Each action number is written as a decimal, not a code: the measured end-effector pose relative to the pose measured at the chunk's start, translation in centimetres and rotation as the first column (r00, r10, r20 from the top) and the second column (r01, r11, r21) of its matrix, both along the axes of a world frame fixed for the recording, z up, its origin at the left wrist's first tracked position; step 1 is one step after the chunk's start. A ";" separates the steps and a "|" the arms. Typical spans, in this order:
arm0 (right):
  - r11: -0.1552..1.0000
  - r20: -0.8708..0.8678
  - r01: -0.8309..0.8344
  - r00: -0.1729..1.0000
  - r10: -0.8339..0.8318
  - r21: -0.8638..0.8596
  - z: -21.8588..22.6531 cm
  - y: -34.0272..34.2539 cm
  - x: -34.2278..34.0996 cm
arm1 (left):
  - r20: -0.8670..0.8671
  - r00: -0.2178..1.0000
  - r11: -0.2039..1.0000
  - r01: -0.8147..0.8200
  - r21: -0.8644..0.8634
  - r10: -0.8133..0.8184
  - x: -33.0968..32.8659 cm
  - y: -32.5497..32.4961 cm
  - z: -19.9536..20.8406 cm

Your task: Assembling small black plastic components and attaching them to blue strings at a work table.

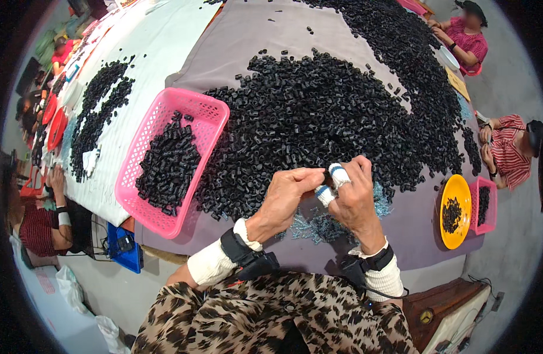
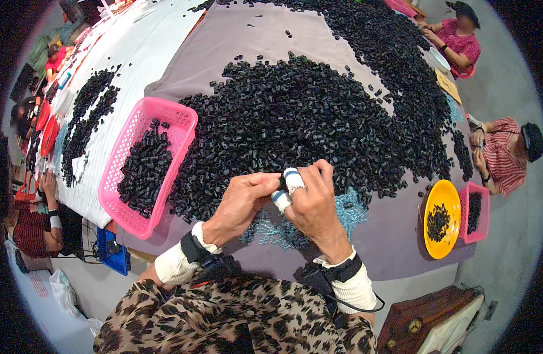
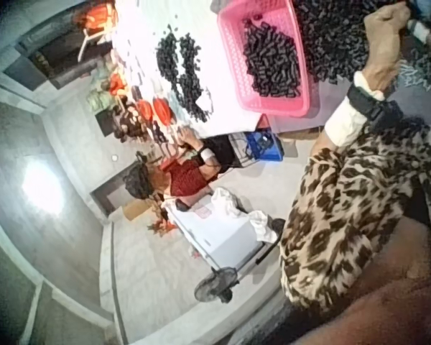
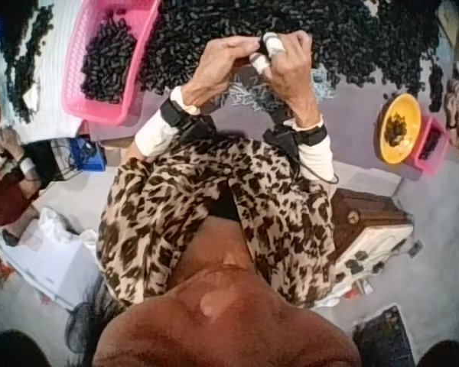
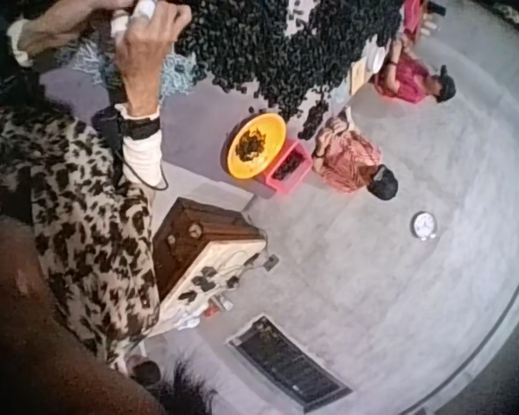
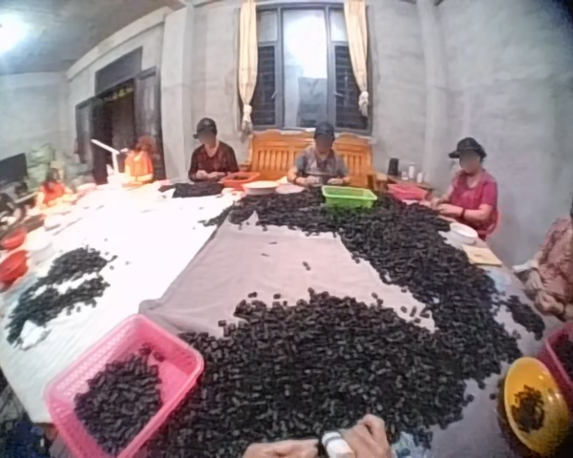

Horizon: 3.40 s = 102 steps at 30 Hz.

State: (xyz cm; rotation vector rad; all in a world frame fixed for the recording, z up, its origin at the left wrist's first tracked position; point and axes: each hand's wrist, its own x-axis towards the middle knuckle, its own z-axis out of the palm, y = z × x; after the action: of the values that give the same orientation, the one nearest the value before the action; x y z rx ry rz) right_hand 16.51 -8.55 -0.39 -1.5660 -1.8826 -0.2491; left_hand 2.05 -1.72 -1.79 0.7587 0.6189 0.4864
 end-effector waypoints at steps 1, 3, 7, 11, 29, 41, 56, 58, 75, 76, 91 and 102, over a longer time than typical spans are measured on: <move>1.000 -0.054 -0.018 0.998 0.019 0.023 0.2 0.0 0.0 | 0.000 1.000 1.000 0.004 0.001 -0.004 -0.3 0.2 0.0; 0.999 -0.096 -0.027 0.995 0.028 0.019 0.4 0.1 0.0 | 0.106 0.987 0.983 0.134 -0.123 -0.121 -0.8 0.6 -0.1; 0.996 -0.191 -0.082 0.979 0.076 -0.023 0.8 -0.2 0.0 | 0.166 0.975 0.972 0.173 -0.159 -0.147 -0.8 0.8 -0.4; 0.995 -0.205 -0.099 0.974 0.092 -0.028 1.2 -0.1 -0.1 | 0.160 0.972 0.966 0.200 -0.164 -0.174 -0.9 1.1 -0.5; 0.972 -0.115 -0.221 0.967 0.229 0.079 0.9 1.2 1.5 | 0.155 0.975 0.975 0.181 -0.130 -0.161 -0.3 1.5 0.2; 0.965 -0.128 -0.252 0.962 0.241 -0.078 3.2 4.4 1.6 | 0.064 0.996 0.991 -0.076 0.106 0.070 -3.1 3.2 2.4; 0.915 0.261 -0.012 0.957 0.128 -0.404 -5.3 1.2 0.5 | -0.023 0.969 0.968 -0.247 -0.044 0.247 -7.9 2.3 -0.1; 0.908 0.295 -0.015 0.943 0.152 -0.418 -5.4 1.2 0.7 | -0.080 0.980 0.983 -0.182 -0.002 0.181 -6.1 1.7 -0.6; 0.903 -0.136 -0.092 0.990 0.037 -0.419 -3.2 -1.5 1.4 | 0.007 1.000 0.997 -0.025 0.076 0.024 -6.1 2.6 -0.7; 0.912 -0.134 -0.069 0.991 0.016 -0.403 -3.6 -1.7 0.9 | 0.021 0.999 0.998 -0.026 0.062 0.024 -6.3 2.5 -0.7; 0.819 -0.488 -0.191 0.864 -0.121 -0.542 -1.9 -1.4 1.1 | -0.072 0.996 0.999 0.050 0.000 -0.050 -4.5 0.4 -1.9; 0.920 -0.272 -0.259 0.945 0.180 -0.295 1.2 -0.9 1.5 | -0.203 0.965 0.952 0.210 0.223 -0.166 -2.4 0.2 0.7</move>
State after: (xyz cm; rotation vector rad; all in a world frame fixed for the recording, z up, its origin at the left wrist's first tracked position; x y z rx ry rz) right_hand 18.02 -9.46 0.80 -1.4919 -1.9533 0.3587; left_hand -0.40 -1.53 -1.14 1.0937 0.6557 0.3204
